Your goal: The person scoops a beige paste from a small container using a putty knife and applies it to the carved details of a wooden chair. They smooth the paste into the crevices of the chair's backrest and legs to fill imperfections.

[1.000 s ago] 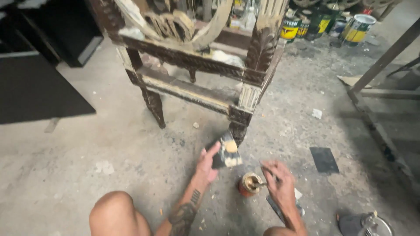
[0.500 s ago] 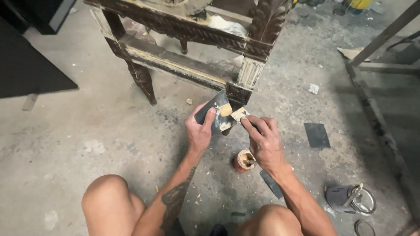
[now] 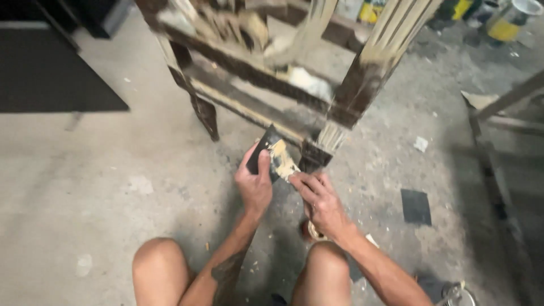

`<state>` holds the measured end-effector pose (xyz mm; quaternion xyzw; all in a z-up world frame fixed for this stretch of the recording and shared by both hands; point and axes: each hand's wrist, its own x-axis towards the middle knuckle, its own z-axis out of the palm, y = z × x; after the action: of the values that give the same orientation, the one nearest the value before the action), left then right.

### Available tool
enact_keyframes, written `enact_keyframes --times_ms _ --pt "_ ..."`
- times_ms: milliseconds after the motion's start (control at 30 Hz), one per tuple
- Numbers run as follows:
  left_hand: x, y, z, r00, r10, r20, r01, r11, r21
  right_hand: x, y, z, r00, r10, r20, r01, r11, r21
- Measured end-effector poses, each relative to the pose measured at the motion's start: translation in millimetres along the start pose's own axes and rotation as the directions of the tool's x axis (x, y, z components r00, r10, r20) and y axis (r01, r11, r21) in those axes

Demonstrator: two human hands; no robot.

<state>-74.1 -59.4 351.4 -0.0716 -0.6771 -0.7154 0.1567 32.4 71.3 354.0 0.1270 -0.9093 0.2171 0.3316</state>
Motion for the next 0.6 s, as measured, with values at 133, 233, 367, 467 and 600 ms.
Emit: enact_keyframes --times_ms 133,233,367,467,600 --pt "21.0 62.6 -17.2 0.991 0.076 -0.113 -0.065 0.993 0.098 22.4 -0.6 -4.0 0.994 0.05 -0.093 -0.031 0.98 0.194" --pt "37.1 79.2 -40.1 0.974 0.059 -0.22 -0.022 0.986 0.167 43.9 -5.7 -9.2 0.929 0.369 -0.03 -0.315 0.831 0.458" --pt "49.5 79.1 -65.9 0.894 -0.155 -0.421 0.148 0.988 -0.05 87.0 -5.5 -28.7 0.697 0.716 0.026 -0.452 0.411 0.791" --pt "44.5 64.5 -83.9 0.807 -0.368 -0.462 0.227 0.915 -0.333 115.8 2.8 -26.7 0.647 0.761 0.044 -0.32 0.218 0.922" --pt "23.9 76.0 -92.8 0.812 -0.371 -0.45 0.207 0.905 -0.372 147.6 4.4 -15.6 0.567 0.824 0.03 -0.217 0.114 0.97"
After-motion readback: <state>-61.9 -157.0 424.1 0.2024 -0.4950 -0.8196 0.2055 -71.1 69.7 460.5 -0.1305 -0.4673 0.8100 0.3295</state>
